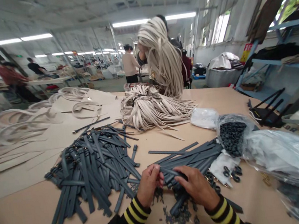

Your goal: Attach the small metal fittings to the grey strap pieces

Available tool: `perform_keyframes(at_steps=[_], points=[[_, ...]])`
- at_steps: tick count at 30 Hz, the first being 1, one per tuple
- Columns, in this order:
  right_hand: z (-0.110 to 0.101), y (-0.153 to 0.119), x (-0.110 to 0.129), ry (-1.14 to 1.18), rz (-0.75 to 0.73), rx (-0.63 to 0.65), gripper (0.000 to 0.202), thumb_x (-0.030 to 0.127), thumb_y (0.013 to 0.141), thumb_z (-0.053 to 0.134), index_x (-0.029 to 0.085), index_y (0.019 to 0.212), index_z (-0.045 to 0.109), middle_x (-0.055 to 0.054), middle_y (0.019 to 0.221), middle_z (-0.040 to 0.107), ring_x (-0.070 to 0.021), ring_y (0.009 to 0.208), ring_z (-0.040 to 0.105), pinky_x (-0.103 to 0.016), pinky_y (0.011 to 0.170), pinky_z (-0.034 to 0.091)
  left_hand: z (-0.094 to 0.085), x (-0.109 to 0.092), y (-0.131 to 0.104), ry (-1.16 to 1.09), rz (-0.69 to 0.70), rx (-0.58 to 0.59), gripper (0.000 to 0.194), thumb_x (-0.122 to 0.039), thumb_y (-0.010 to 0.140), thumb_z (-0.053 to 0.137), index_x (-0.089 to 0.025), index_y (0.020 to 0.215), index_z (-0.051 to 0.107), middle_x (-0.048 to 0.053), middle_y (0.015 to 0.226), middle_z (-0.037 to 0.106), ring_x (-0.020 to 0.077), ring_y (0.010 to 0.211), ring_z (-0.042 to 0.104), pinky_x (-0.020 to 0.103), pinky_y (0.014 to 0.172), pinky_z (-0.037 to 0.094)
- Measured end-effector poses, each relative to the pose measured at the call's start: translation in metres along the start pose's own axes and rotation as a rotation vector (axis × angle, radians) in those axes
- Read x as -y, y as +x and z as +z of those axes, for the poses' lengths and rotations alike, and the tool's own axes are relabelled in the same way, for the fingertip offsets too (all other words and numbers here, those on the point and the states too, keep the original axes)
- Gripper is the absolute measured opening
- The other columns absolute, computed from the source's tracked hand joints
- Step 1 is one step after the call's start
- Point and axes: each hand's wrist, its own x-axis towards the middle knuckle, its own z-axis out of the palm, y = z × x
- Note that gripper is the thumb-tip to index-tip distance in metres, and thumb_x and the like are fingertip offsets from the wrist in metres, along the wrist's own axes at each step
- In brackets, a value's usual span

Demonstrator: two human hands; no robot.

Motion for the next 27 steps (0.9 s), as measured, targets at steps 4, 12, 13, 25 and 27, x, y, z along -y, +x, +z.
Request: perform_keyframes(at_steps=[4, 12, 13, 25, 27], points=[[0.002, 0.006, 0.007, 0.056, 0.023, -0.01, 0.026, 0.028, 0.079, 0.049, 0.017, 0.099, 0.06, -0.008, 0.099, 0.064, -0.0213, 0.093, 0.057, -0.034, 0.084, 0.044, -0.003, 0.0, -0.002, -0.112, -0.064, -0.004, 0.033, -0.046, 0.072, 0.05, -0.015, 0.065, 0.045, -0.004, 0.052, 0.052, 0.0047, 0.037, 0.044, 0.016, 0.037, 0.033], [0.015, 0.007, 0.005, 0.035, -0.021, -0.078, 0.023, 0.021, 0.077, 0.051, 0.018, 0.098, 0.059, -0.007, 0.095, 0.063, -0.0194, 0.089, 0.058, -0.032, 0.081, 0.045, -0.006, 0.005, 0.0, -0.136, -0.063, -0.019, 0.032, -0.045, 0.072, 0.052, -0.014, 0.067, 0.045, -0.003, 0.052, 0.052, 0.0049, 0.038, 0.045, 0.015, 0.037, 0.034], [0.016, 0.008, 0.004, 0.029, -0.023, -0.085, 0.023, 0.021, 0.077, 0.051, 0.018, 0.098, 0.059, -0.007, 0.096, 0.063, -0.0193, 0.089, 0.057, -0.032, 0.081, 0.045, -0.006, 0.005, 0.0, -0.136, -0.058, -0.024, 0.032, -0.045, 0.072, 0.052, -0.014, 0.067, 0.045, -0.004, 0.052, 0.052, 0.0048, 0.038, 0.045, 0.015, 0.037, 0.035], [0.017, 0.006, 0.0, -0.028, -0.02, -0.061, 0.02, 0.023, 0.079, 0.05, 0.018, 0.096, 0.06, -0.006, 0.091, 0.064, -0.0189, 0.084, 0.059, -0.031, 0.078, 0.047, -0.015, 0.003, 0.004, -0.132, -0.043, -0.09, 0.033, -0.046, 0.068, 0.056, -0.014, 0.074, 0.047, -0.005, 0.053, 0.051, 0.0052, 0.039, 0.045, 0.016, 0.038, 0.034], [0.018, 0.003, 0.0, -0.041, -0.04, -0.064, 0.022, 0.026, 0.08, 0.047, 0.018, 0.096, 0.061, -0.007, 0.091, 0.065, -0.0197, 0.084, 0.06, -0.031, 0.077, 0.048, -0.014, 0.002, 0.001, -0.128, -0.038, -0.104, 0.033, -0.045, 0.068, 0.055, -0.014, 0.076, 0.048, -0.005, 0.053, 0.051, 0.0049, 0.038, 0.044, 0.015, 0.038, 0.034]])
